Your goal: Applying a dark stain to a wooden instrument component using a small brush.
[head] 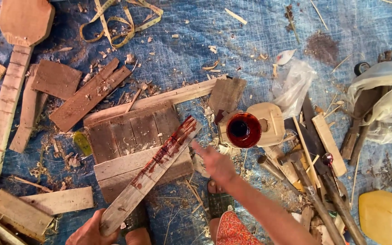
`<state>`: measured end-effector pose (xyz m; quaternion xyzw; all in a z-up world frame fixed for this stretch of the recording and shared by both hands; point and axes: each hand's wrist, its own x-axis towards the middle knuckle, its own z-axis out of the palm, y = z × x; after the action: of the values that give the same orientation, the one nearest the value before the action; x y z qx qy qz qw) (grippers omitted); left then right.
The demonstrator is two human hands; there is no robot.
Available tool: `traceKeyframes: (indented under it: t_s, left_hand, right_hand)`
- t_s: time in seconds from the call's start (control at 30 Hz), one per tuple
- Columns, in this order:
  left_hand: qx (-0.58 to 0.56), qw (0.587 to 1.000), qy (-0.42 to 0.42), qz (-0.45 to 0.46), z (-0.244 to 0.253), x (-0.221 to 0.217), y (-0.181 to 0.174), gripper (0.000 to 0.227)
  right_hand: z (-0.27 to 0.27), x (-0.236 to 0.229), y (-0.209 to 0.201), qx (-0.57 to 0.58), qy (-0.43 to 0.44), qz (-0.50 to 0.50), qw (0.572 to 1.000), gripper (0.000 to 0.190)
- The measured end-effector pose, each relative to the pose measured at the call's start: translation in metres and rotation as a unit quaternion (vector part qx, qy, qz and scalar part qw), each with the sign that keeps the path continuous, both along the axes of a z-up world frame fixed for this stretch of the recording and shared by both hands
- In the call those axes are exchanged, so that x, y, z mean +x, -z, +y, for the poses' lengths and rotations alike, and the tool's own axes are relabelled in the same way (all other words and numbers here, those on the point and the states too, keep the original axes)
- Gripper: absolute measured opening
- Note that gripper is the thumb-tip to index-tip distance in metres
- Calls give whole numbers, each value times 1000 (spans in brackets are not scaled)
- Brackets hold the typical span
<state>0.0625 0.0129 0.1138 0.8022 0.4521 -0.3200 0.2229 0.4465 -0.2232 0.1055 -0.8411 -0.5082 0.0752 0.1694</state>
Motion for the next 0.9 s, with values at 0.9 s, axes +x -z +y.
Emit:
traceKeyframes:
  t_s: [0.9]
  left_hand:
    - [148,985,93,-14,0,10,-21,77]
  right_hand:
    - [6,-37,1,55,-54,65,995,84]
